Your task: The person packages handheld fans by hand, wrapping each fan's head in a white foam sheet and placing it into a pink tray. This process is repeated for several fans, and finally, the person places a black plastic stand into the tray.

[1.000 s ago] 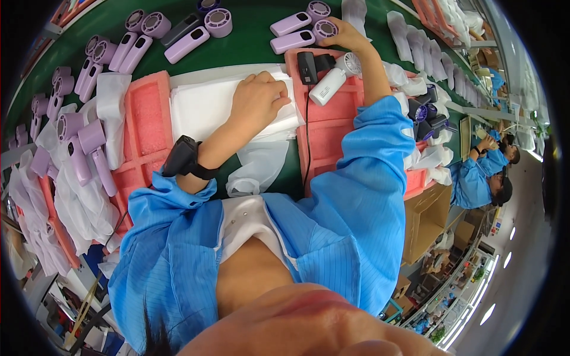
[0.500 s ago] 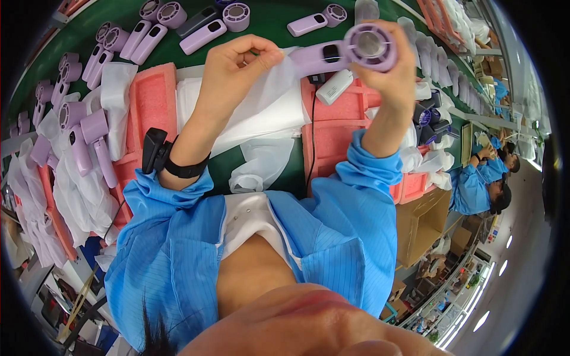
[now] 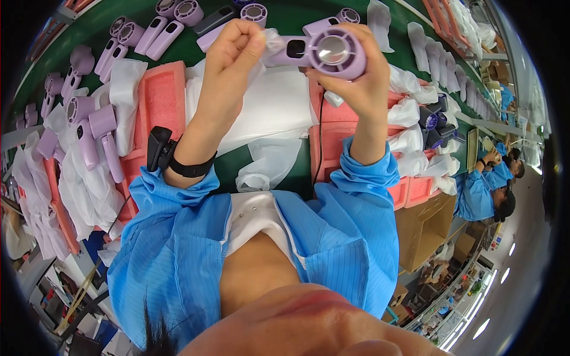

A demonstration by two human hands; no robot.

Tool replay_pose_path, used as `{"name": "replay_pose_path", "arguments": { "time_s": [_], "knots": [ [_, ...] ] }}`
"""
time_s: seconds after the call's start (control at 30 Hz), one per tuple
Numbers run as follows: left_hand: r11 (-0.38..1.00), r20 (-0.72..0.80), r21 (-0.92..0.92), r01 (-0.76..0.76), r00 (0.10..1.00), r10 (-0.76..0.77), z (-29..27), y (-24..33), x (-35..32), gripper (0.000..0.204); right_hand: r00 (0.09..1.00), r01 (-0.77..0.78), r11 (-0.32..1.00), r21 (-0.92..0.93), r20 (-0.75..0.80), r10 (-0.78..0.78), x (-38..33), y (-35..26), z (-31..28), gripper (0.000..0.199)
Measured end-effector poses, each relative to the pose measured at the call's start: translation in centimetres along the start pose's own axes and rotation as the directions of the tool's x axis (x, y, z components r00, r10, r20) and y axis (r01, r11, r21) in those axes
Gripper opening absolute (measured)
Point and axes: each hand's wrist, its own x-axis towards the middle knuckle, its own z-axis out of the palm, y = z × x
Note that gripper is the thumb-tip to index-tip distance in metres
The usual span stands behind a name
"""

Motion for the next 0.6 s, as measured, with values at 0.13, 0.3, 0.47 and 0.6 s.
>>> {"name": "replay_pose_path", "arguments": {
  "time_s": [0.13,0.3,0.47,0.6],
  "knots": [
    [0.999,0.005,0.035,0.04,0.999,-0.041,-0.6,0.7,0.4,0.012,0.995,0.093,0.979,-0.181,-0.005,-0.095,-0.1,-0.2,-0.4,0.063],
    [0.889,-0.17,0.456,0.025,0.984,0.06,-0.9,0.7,0.6,0.015,1.0,-0.001,0.997,0.078,-0.023,0.003,-0.6,-0.5,-0.1,0.062],
    [0.877,-0.222,0.471,-0.1,0.948,0.227,-0.5,1.5,0.6,0.013,0.982,0.176,0.984,-0.013,-0.073,-0.177,-0.7,0.9,3.5,0.065],
    [0.887,-0.034,0.412,-0.208,0.969,0.243,0.9,0.8,-0.6,0.014,0.964,0.264,0.948,-0.179,0.035,-0.262,-1.2,1.8,5.2,0.075]
  ]
}}
